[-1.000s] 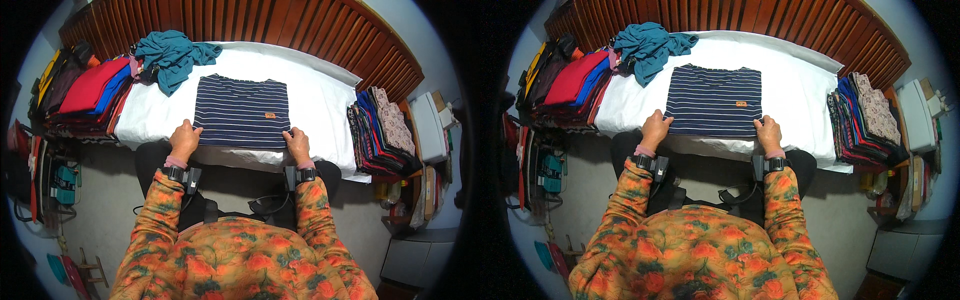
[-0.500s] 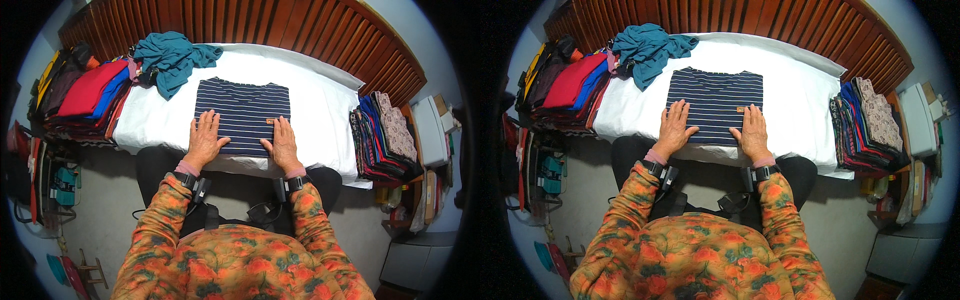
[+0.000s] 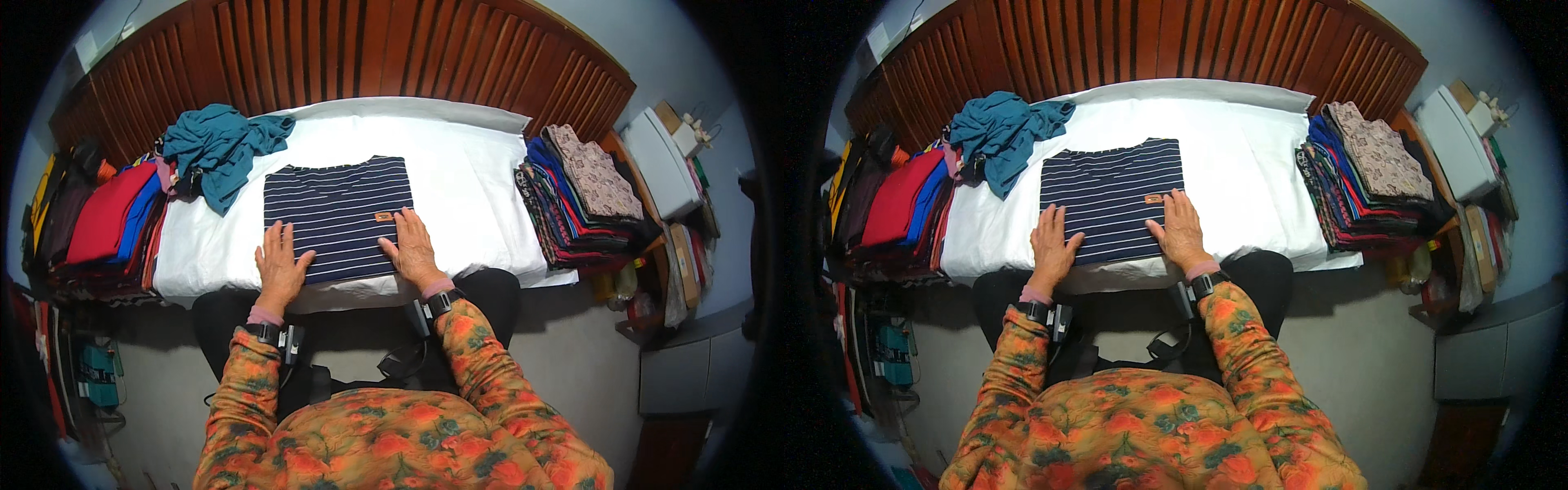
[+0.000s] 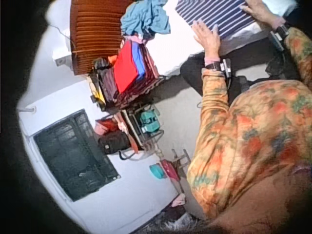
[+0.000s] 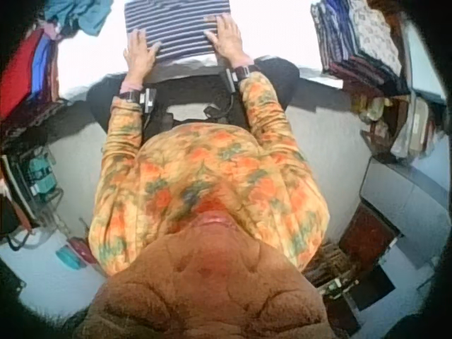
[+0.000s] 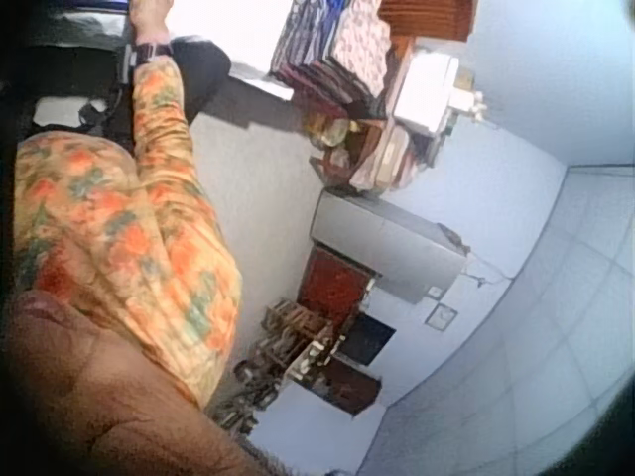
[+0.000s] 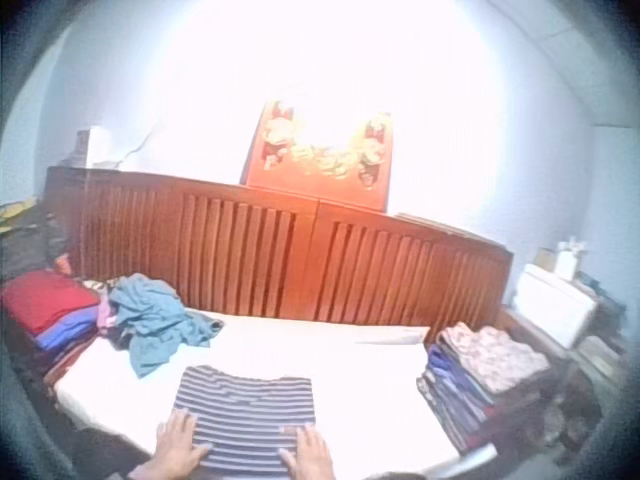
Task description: The person folds a striped shirt and a teal shirt on a bed, smoothing each garment and stacking them neatly.
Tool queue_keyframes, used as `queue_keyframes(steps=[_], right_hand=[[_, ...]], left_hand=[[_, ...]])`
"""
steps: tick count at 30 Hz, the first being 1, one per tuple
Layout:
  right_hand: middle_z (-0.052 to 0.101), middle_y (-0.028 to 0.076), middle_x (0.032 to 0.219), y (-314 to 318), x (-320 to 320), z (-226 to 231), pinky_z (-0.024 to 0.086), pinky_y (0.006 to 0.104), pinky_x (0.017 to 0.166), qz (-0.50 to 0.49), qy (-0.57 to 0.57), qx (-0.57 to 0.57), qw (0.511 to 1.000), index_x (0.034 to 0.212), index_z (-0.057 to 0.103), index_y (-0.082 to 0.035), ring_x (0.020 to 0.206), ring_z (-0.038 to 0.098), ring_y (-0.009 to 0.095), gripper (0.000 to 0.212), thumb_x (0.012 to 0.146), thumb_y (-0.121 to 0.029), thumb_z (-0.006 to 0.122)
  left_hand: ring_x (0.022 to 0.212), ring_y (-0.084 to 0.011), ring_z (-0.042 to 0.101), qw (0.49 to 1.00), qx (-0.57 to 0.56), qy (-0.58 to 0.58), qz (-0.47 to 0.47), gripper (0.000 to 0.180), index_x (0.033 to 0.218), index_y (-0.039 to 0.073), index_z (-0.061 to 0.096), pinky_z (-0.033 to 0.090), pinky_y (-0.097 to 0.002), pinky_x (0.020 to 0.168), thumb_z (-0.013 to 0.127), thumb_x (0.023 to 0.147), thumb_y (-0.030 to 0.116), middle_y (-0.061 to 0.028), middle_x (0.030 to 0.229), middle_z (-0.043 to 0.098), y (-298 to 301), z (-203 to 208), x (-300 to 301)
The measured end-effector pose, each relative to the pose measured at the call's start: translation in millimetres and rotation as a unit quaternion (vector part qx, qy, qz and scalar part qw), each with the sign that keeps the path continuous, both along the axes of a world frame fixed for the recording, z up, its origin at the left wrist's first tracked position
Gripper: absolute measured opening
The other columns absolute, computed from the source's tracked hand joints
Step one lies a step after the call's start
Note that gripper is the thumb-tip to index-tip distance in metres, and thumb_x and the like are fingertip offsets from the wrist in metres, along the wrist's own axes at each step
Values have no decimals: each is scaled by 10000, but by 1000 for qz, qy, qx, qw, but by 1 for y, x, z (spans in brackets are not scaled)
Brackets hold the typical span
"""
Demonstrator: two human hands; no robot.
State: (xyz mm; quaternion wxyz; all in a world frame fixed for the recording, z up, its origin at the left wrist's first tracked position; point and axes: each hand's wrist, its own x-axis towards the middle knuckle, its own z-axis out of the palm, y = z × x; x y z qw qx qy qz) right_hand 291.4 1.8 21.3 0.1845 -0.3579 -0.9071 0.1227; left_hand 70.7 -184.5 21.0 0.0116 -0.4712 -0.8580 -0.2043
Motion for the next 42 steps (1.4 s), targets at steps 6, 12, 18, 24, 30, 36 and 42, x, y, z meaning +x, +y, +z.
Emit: queue_keyframes(steps=[6, 12, 18, 24, 30, 36, 42], right_hand=[[529, 173, 1232, 5, 6, 17, 465, 463, 954, -121, -19, -35, 992, 1365, 432, 18, 1158, 517, 345, 629, 887, -292, 697], [623, 217, 1153, 11, 2, 24, 521, 481, 867, -164, -43, -110, 979, 1243, 528, -19, 1038, 645, 403, 538, 880, -377, 700], [695, 260, 1045, 30, 5, 22, 532, 482, 849, -171, -11, -192, 966, 1112, 618, 4, 996, 672, 422, 537, 825, -438, 725], [701, 259, 981, 36, 7, 23, 538, 482, 834, -150, 19, -237, 960, 986, 669, 26, 949, 676, 431, 436, 817, -373, 714], [694, 284, 936, 40, 6, 26, 536, 473, 812, -162, 25, -271, 949, 931, 680, 40, 913, 678, 437, 446, 861, -400, 672], [698, 280, 961, 42, 6, 15, 535, 474, 824, -131, 43, -270, 953, 976, 689, 33, 930, 678, 439, 470, 883, -426, 647], [702, 270, 986, 38, 4, 13, 534, 481, 837, -108, 56, -281, 952, 1015, 689, 22, 945, 678, 437, 437, 888, -393, 642]], left_hand=[[1270, -363, 466, 987, -36, 12, 155, 734, 1441, -23, 388, 410, -482, 1026, 695, 899, 365, -201, 1385, 463, 4, 14, -8], [1080, -393, 617, 980, -39, -60, 184, 611, 1271, -28, 506, 520, -471, 883, 722, 874, 382, -221, 1190, 595, 10, 26, -15], [1068, -425, 653, 964, -45, -169, 199, 690, 1213, -33, 568, 525, -466, 899, 791, 771, 448, -273, 1136, 674, 14, 27, -34], [1007, -421, 655, 975, 21, -175, 135, 550, 1063, -73, 642, 516, -447, 893, 778, 754, 361, -277, 1092, 676, 14, 17, -47], [849, -347, 679, 957, 76, -246, 134, 410, 931, -43, 623, 531, -410, 783, 779, 753, 293, -221, 895, 691, 14, 14, -56], [719, -176, 666, 862, 126, -462, 165, 372, 979, -68, 674, 539, -289, 686, 760, 847, 268, -127, 854, 713, 17, 9, -62], [749, -187, 688, 801, 176, -558, 127, 297, 1031, -87, 689, 558, -294, 688, 703, 893, 176, -140, 887, 729, 18, 3, -71]])
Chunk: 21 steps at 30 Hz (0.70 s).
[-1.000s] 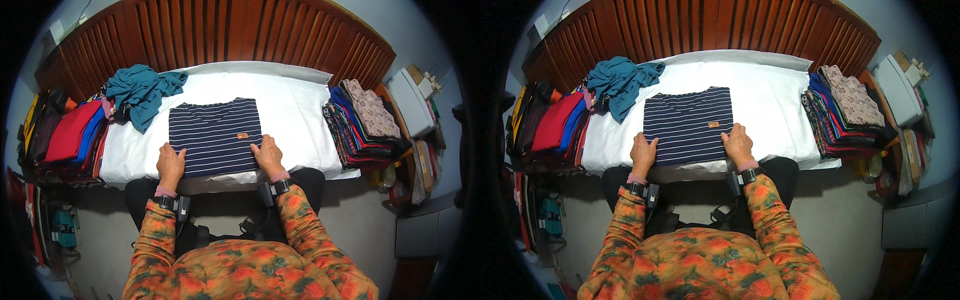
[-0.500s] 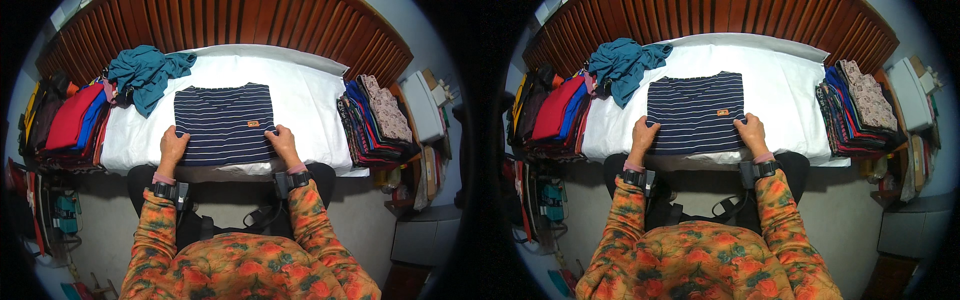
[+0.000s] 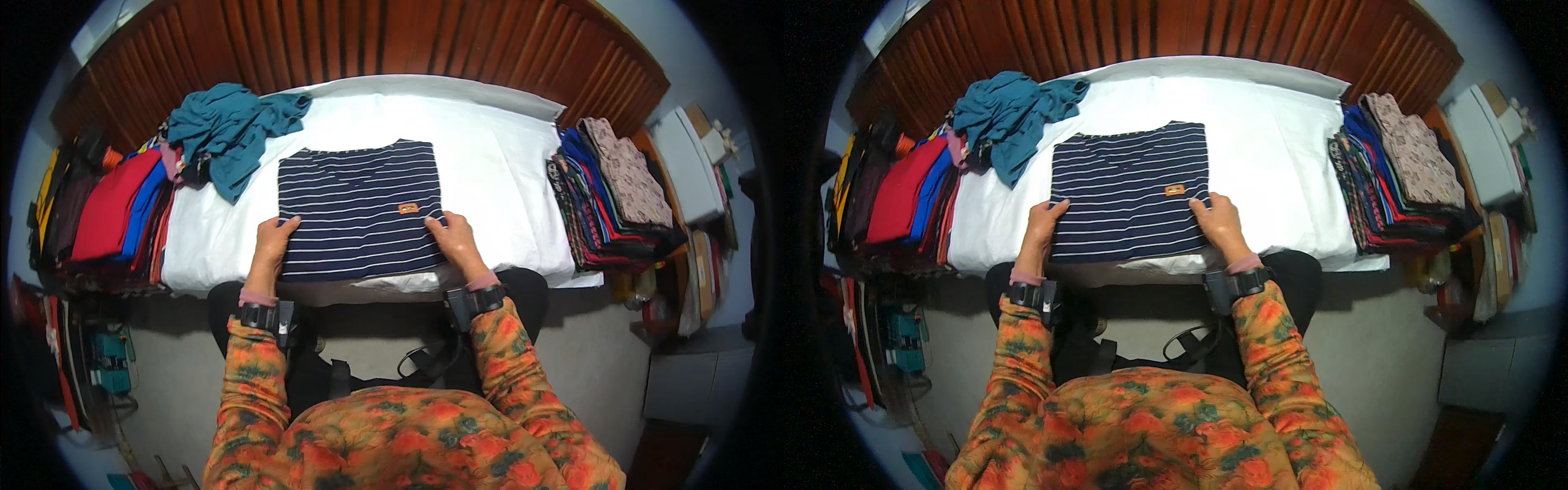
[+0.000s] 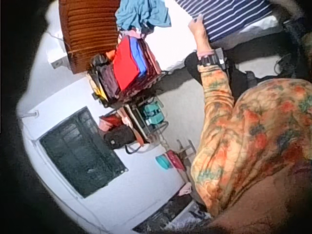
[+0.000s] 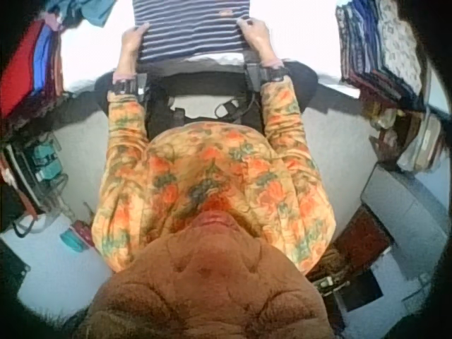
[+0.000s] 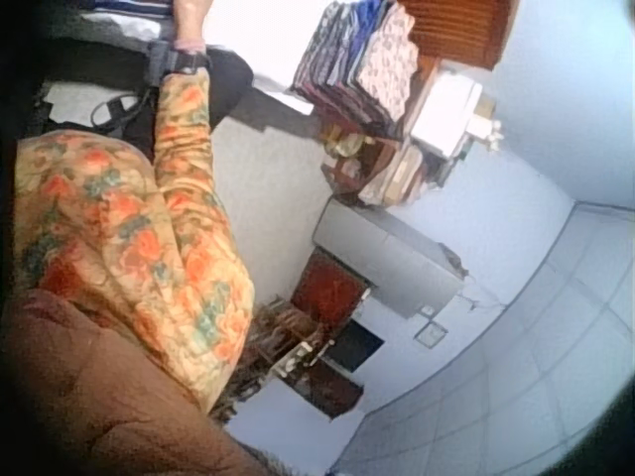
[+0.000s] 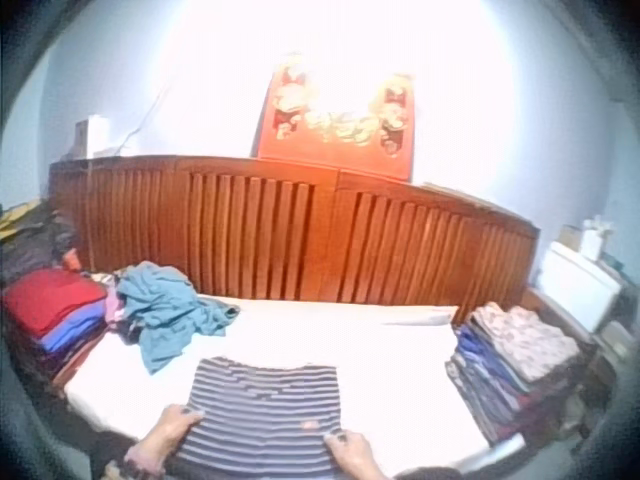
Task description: The person folds a striped shirt and a teal shirt on a bed, smoothing each garment and stacking them neatly.
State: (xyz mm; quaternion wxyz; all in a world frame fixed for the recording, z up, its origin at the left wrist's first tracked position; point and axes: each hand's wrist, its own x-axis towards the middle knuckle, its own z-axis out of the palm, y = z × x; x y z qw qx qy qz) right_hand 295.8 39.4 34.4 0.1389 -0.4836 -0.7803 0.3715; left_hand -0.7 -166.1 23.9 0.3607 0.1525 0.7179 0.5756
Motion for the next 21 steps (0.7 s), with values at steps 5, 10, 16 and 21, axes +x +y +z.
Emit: queue_keyframes(steps=[5, 10, 16, 21], right_hand=[[696, 265, 992, -7, -3, -2, 528, 492, 879, 3, -65, 69, 995, 1071, 667, 10, 990, 666, 435, 381, 872, -314, 645], [681, 286, 932, -10, -1, -1, 524, 507, 828, -40, -21, 82, 996, 981, 643, 22, 915, 661, 462, 314, 856, -266, 640], [687, 282, 974, -6, 0, 4, 525, 511, 856, -36, -49, 46, 997, 982, 662, 29, 945, 661, 462, 434, 934, -394, 576], [681, 284, 1011, -3, 0, 3, 520, 504, 871, -35, -52, 31, 998, 995, 664, 33, 990, 655, 449, 395, 944, -347, 569]], left_hand=[[765, -185, 687, 999, -24, 24, -25, 261, 1077, -78, 689, 556, -299, 697, 666, 898, 111, -128, 926, 734, 4, 2, -1], [843, -180, 669, 998, 16, 58, -37, 296, 1135, -72, 667, 540, -313, 779, 653, 903, 111, -125, 1008, 723, 1, 0, 0], [785, -201, 675, 998, -43, 47, -26, 332, 1063, -102, 680, 540, -316, 749, 679, 909, 192, -145, 940, 724, -1, 4, 1], [789, -222, 683, 998, -26, -62, -1, 346, 1035, -89, 680, 547, -306, 735, 674, 912, 234, -163, 945, 720, -1, 5, -1]])
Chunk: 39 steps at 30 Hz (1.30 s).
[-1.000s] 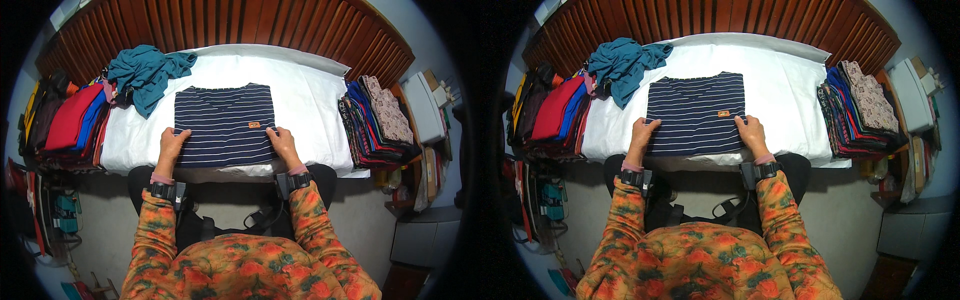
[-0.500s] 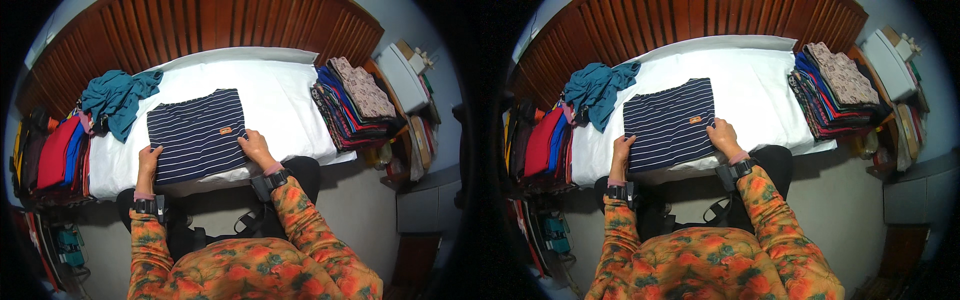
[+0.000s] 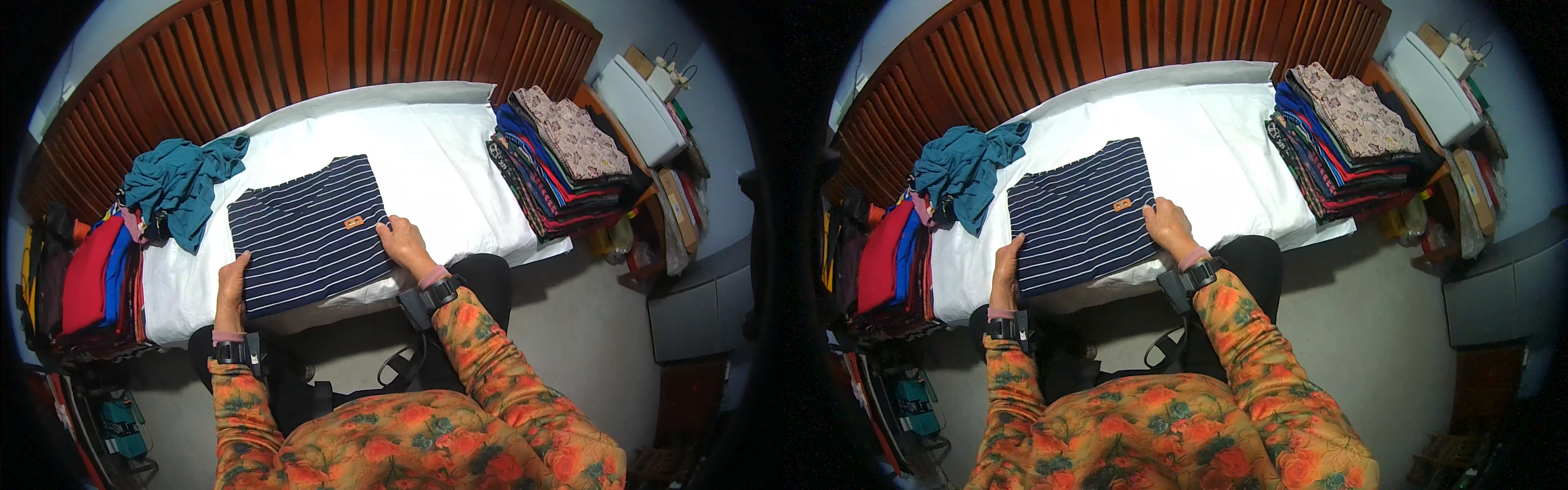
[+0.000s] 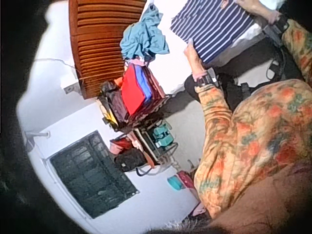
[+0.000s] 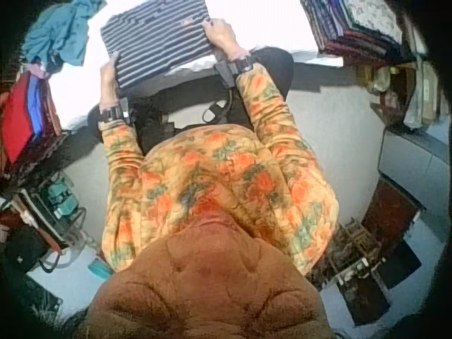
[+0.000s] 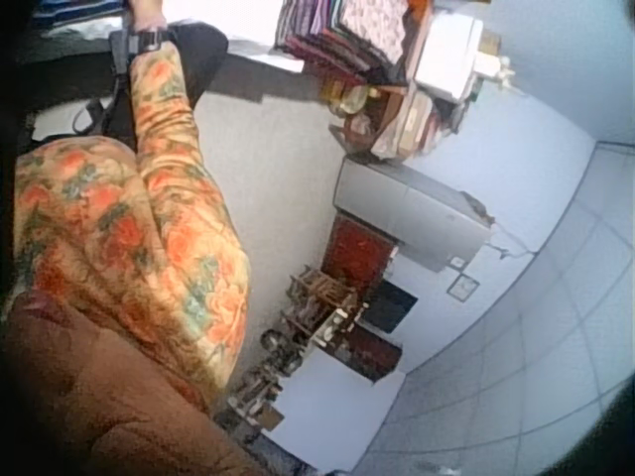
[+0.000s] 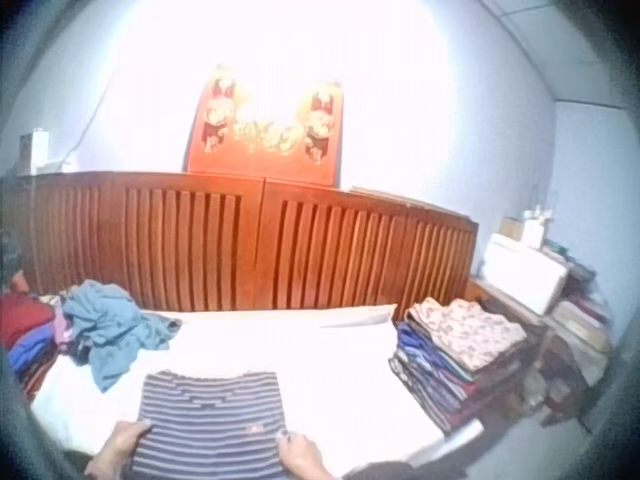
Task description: The person folds a striped shirt and a teal shirt on a bed, smoothing each garment and stacking them neatly.
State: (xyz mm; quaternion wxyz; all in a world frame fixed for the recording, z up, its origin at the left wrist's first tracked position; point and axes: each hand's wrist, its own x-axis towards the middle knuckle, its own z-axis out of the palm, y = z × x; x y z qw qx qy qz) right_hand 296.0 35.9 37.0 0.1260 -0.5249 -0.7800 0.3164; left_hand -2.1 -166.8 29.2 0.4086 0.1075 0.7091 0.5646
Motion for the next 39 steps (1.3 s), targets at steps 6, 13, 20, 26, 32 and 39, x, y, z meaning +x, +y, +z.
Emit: queue_keyframes(steps=[6, 13, 20, 26, 32, 39], right_hand=[[674, 273, 1054, 7, 1, -6, 508, 485, 900, 12, 30, -21, 999, 1011, 672, 16, 1016, 646, 442, 310, 901, -269, 618], [718, 225, 905, 14, 13, 12, 540, 417, 829, 0, 209, -61, 976, 1037, 711, -16, 864, 700, 368, 280, 840, -188, 610], [732, 141, 840, 41, 47, 51, 542, 333, 737, 36, 265, -111, 957, 1044, 713, 23, 757, 694, 202, 271, 860, -145, 607], [685, 29, 824, 56, 95, 94, 499, 237, 644, 52, 290, -94, 951, 1049, 689, 66, 690, 605, 85, 236, 908, -86, 576], [684, 16, 798, 81, 140, 145, 496, 240, 628, 72, 261, -29, 962, 985, 700, 58, 700, 599, 68, 195, 909, -88, 596], [672, 2, 781, 133, 205, 216, 502, 241, 612, 47, 254, 60, 964, 991, 683, 41, 675, 606, 68, 173, 903, -80, 595]], left_hand=[[895, -242, 694, 994, 44, -80, -58, 378, 1217, -59, 608, 577, -351, 817, 638, 905, 153, -158, 1061, 708, 4, -1, -3], [950, -182, 672, 982, 141, -26, -120, 387, 1262, -42, 571, 558, -305, 857, 634, 922, 132, -112, 1112, 689, 16, 35, 17], [852, -151, 693, 966, 185, 3, -182, 335, 1189, -17, 588, 580, -259, 747, 633, 927, 186, -93, 1017, 697, 44, 97, 47], [837, -169, 707, 960, 173, -4, -219, 339, 1192, -44, 563, 612, -276, 721, 626, 926, 158, -132, 1021, 692, 77, 138, 80], [850, -175, 717, 939, 197, 26, -279, 388, 1207, -41, 551, 611, -268, 740, 643, 923, 206, -139, 1026, 695, 119, 180, 119], [836, -192, 720, 904, 272, -3, -330, 296, 1181, -42, 516, 636, -256, 730, 583, 972, 157, -151, 1002, 665, 185, 228, 170]])
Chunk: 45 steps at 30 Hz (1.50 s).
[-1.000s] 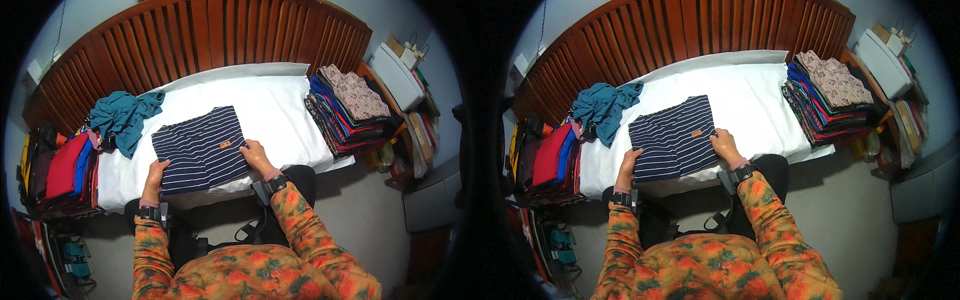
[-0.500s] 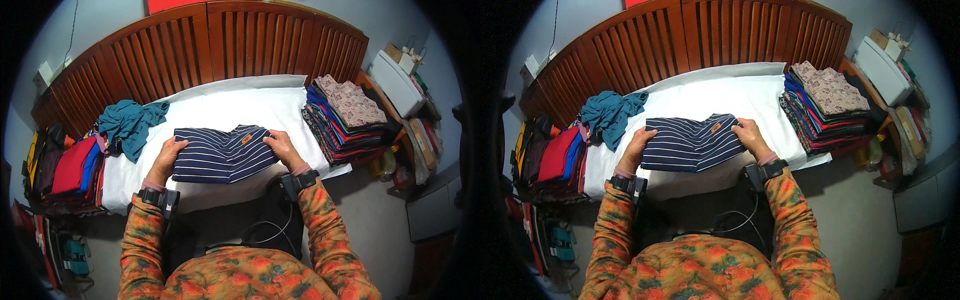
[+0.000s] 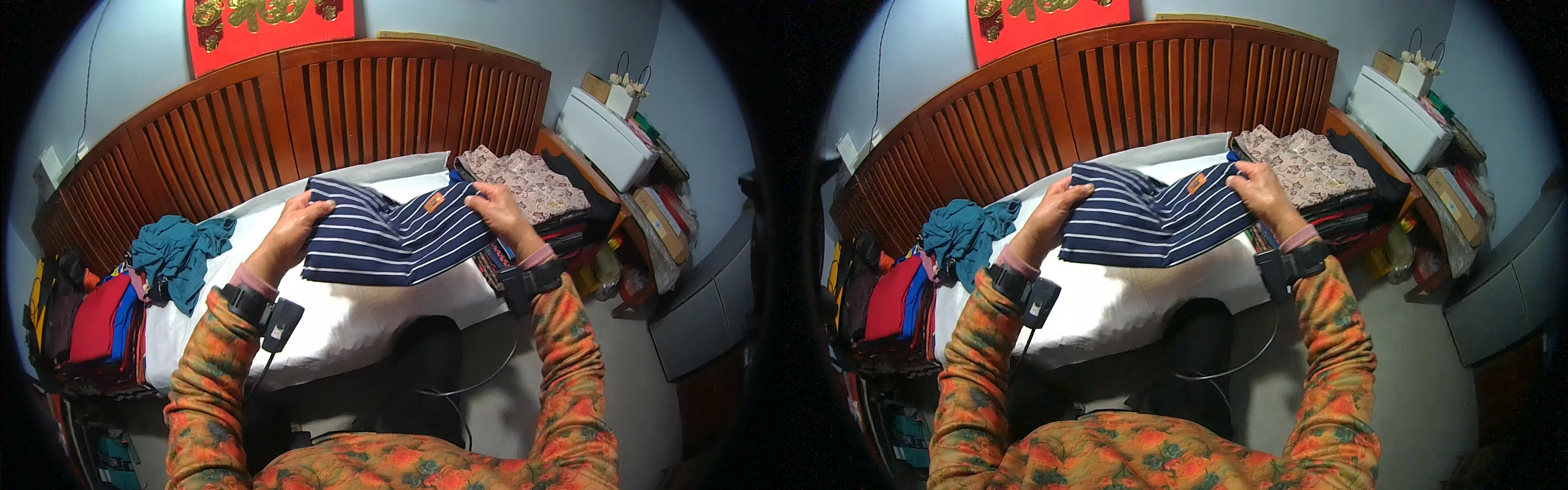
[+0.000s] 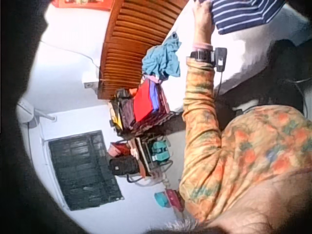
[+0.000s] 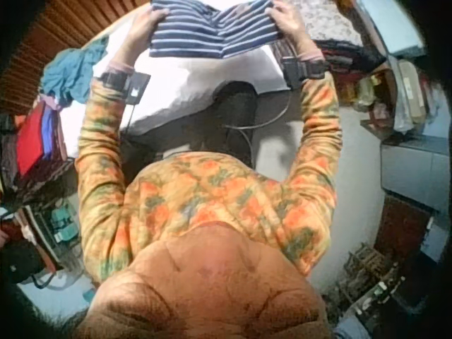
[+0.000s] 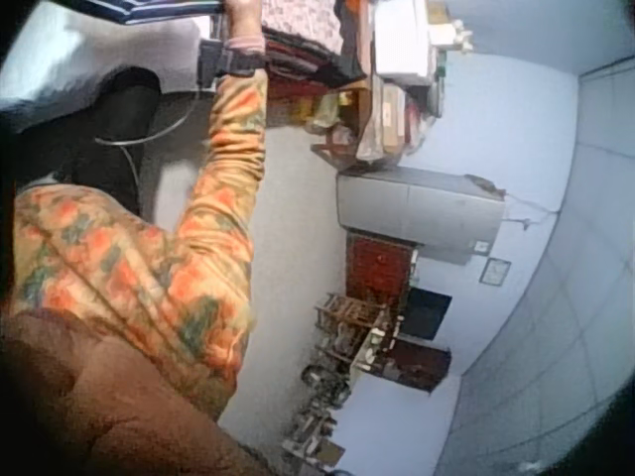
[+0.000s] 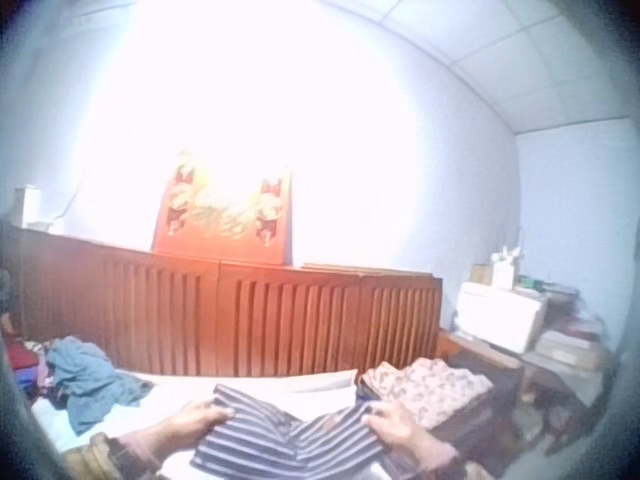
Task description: The person folds a striped shirt and a teal shirt on a bed, smoothing each garment and stacking them neatly.
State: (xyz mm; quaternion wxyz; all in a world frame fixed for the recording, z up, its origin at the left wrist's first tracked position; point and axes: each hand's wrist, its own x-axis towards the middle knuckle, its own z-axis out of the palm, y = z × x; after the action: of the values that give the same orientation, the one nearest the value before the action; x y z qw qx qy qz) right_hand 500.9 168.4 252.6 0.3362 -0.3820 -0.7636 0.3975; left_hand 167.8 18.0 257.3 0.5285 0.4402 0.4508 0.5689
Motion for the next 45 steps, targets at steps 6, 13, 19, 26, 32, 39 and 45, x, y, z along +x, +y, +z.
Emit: queue_keyframes(steps=[6, 13, 19, 26, 32, 39, 45], right_hand=[[678, 19, 779, 35, 61, 60, 526, 239, 622, -71, -8, 43, 997, 1007, 699, 14, 655, 629, 82, 193, 922, -98, 567], [696, 28, 803, 71, 114, 94, 527, 229, 603, -143, 28, 37, 989, 1057, 701, 21, 649, 637, 88, 216, 949, -118, 576], [706, 37, 825, 102, 139, 100, 544, 216, 611, -158, 45, 30, 986, 1084, 704, 14, 659, 656, 98, 234, 943, -121, 575], [697, 34, 793, 138, 155, 83, 530, 218, 586, -175, 60, 12, 983, 1076, 709, 13, 638, 648, 105, 235, 933, -116, 575], [703, 31, 830, 167, 162, 66, 530, 217, 616, -173, 50, 7, 984, 1121, 704, 11, 674, 648, 103, 256, 936, -116, 581], [721, 27, 926, 205, 170, 90, 539, 204, 658, -143, 136, 70, 978, 1206, 676, 6, 722, 664, 92, 283, 964, -119, 601], [640, -8, 813, 277, 246, 67, 482, 259, 665, -239, 54, 159, 956, 1000, 682, 23, 729, 569, 97, 162, 934, -119, 644]], left_hand=[[841, -203, 722, 998, 50, -1, -24, 310, 1196, -52, 509, 640, -255, 729, 588, 979, 156, -164, 1000, 658, 62, 35, 50], [906, -206, 714, 995, 75, -1, -71, 288, 1178, -40, 518, 643, -282, 797, 590, 988, 164, -162, 1014, 645, 127, 49, 98], [954, -206, 704, 991, 97, -7, -87, 294, 1192, -33, 511, 629, -305, 854, 595, 992, 165, -162, 1050, 651, 165, 51, 120], [978, -208, 702, 992, 89, -4, -84, 317, 1230, -18, 509, 613, -324, 891, 604, 990, 168, -170, 1090, 660, 193, 37, 137], [925, -222, 702, 993, 90, 10, -69, 284, 1234, 9, 517, 638, -363, 775, 536, 992, 156, -142, 1024, 653, 214, 22, 147], [1041, -208, 685, 981, 176, -25, -73, 393, 1285, -4, 488, 614, -322, 885, 610, 997, 234, -158, 1162, 642, 242, 28, 164], [1008, -194, 631, 978, 204, -37, 24, 287, 1213, -29, 552, 521, -320, 912, 553, 962, 108, -112, 1113, 668, 282, -5, 221]])
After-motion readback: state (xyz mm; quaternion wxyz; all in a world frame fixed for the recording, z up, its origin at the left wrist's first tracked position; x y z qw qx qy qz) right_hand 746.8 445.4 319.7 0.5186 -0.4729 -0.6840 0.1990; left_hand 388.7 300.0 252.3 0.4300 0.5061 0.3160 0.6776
